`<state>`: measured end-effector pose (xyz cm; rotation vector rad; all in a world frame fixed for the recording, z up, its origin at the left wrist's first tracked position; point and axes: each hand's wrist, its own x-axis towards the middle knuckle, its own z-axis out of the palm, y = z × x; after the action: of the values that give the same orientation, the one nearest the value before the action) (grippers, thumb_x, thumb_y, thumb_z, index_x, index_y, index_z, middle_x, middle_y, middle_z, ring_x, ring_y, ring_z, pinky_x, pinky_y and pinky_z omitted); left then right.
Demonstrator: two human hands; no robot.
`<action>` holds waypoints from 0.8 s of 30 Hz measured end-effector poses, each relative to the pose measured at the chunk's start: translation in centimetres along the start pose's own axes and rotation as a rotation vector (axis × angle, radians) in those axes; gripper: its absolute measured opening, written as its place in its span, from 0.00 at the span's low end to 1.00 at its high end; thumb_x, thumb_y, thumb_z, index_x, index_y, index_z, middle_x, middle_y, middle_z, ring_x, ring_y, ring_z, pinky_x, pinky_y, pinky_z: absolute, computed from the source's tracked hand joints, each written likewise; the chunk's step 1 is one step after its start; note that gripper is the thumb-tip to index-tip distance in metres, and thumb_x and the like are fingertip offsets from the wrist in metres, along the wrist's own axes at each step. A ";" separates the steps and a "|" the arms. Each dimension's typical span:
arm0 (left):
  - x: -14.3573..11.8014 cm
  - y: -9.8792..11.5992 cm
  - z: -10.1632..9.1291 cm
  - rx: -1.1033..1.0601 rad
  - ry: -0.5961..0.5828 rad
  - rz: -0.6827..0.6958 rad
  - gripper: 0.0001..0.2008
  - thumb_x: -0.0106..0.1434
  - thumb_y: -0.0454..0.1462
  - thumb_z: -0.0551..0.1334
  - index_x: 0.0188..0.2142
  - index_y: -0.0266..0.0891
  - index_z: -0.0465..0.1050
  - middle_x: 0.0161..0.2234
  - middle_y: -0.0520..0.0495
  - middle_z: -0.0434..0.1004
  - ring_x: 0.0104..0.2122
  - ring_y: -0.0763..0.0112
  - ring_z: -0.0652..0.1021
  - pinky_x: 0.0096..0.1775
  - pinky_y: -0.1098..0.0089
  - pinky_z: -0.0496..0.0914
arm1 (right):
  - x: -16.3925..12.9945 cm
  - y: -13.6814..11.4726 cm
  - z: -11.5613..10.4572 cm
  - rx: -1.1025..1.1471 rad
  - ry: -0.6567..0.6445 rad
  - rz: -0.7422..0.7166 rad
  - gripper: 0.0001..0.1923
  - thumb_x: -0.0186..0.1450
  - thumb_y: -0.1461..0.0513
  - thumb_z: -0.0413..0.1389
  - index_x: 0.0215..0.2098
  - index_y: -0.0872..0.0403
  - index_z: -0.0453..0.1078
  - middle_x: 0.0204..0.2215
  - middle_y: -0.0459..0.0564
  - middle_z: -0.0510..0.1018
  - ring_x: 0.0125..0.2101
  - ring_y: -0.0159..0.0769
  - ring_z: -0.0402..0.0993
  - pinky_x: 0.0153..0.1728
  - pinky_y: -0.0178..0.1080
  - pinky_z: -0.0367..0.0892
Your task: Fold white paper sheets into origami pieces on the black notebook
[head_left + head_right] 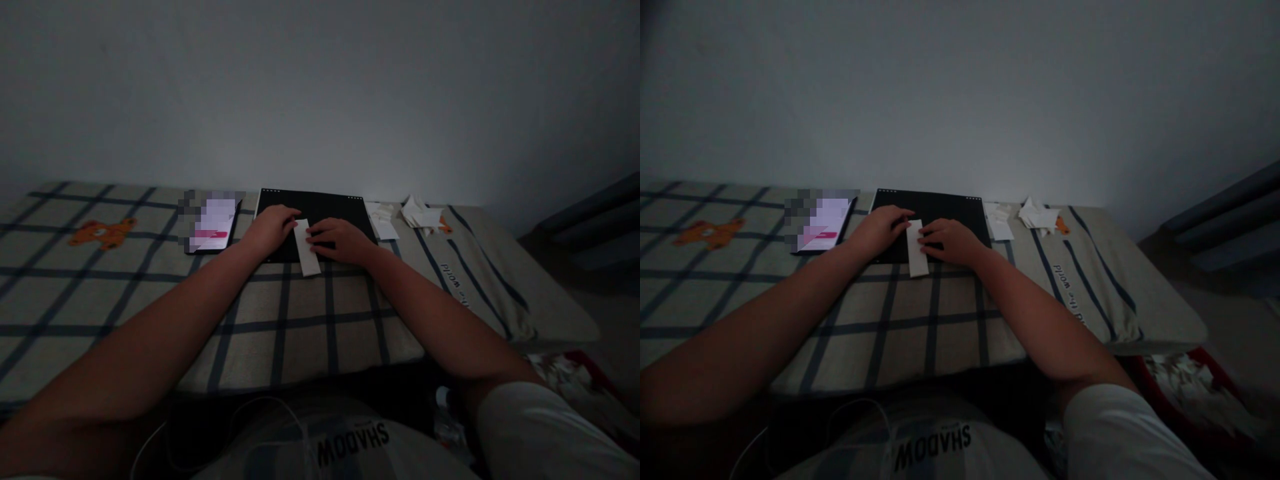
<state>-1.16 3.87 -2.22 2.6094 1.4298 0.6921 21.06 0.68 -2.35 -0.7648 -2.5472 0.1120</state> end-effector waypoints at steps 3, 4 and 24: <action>-0.1 0.1 -0.1 -0.005 0.004 0.001 0.17 0.66 0.37 0.56 0.52 0.36 0.72 0.46 0.41 0.77 0.48 0.61 0.74 0.51 0.62 0.66 | -0.1 0.0 0.0 0.018 -0.002 0.008 0.13 0.67 0.59 0.55 0.47 0.53 0.77 0.49 0.54 0.78 0.50 0.40 0.72 0.51 0.46 0.66; -0.1 0.1 -0.2 -0.010 0.006 0.001 0.17 0.66 0.37 0.56 0.52 0.35 0.72 0.46 0.41 0.77 0.47 0.61 0.75 0.51 0.62 0.67 | -0.1 0.0 0.0 0.021 -0.002 0.007 0.13 0.67 0.59 0.55 0.47 0.53 0.77 0.49 0.54 0.78 0.50 0.40 0.72 0.51 0.46 0.66; 0.0 0.0 -0.5 -0.037 -0.034 0.011 0.18 0.66 0.36 0.53 0.52 0.34 0.73 0.48 0.40 0.77 0.48 0.61 0.75 0.51 0.62 0.67 | 0.0 -0.1 -0.2 0.043 -0.005 -0.003 0.11 0.66 0.59 0.56 0.43 0.52 0.78 0.47 0.53 0.79 0.48 0.39 0.73 0.50 0.46 0.66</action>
<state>-1.36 3.75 -1.82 2.5902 1.3819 0.6656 21.11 0.57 -2.13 -0.7450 -2.5419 0.1670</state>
